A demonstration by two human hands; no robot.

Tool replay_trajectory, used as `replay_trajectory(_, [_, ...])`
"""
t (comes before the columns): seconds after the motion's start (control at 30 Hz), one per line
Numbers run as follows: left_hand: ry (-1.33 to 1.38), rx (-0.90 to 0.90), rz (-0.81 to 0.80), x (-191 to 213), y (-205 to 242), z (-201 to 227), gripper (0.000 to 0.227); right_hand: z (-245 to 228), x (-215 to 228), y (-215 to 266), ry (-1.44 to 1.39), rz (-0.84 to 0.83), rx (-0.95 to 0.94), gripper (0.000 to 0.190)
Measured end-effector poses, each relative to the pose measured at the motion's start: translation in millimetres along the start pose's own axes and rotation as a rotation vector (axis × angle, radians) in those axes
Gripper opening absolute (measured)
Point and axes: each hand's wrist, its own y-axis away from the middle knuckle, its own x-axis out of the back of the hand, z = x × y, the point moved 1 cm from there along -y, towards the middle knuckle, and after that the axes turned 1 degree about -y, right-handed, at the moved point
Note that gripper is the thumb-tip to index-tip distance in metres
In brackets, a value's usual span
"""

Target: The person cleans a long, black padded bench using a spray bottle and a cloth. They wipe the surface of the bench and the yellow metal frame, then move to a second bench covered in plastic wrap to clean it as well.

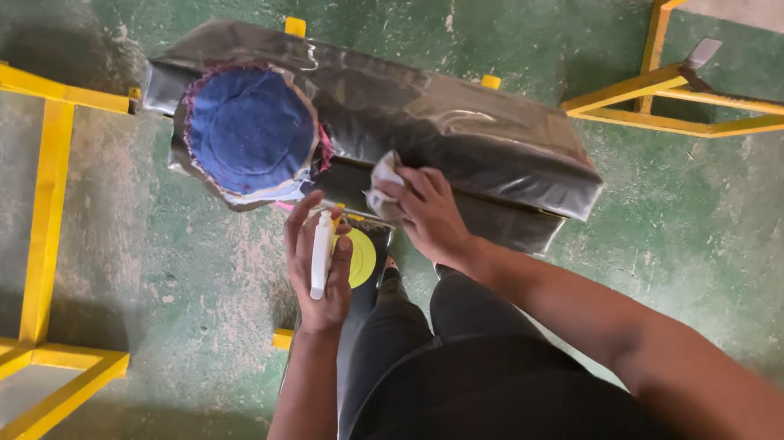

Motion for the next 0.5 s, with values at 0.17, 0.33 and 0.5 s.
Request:
replay_trajectory(0.17, [-0.186, -0.119, 0.104, 18.5, -5.9, -13.7, 0.044, -8.2, -14.3, -60.4, -0.345, 0.076, -0.054, 0.056])
replay_trajectory(0.33, [-0.219, -0.069, 0.105, 34.2, -14.2, -35.0, 0.041, -4.9, -23.9, -109.0, -0.716, 0.008, -0.061, 0.035])
replay_trajectory(0.5, [-0.246, 0.042, 0.110, 48.2, -26.6, -52.5, 0.034, 2.3, -53.9, -144.7, -1.109, -0.151, -0.370, 0.039])
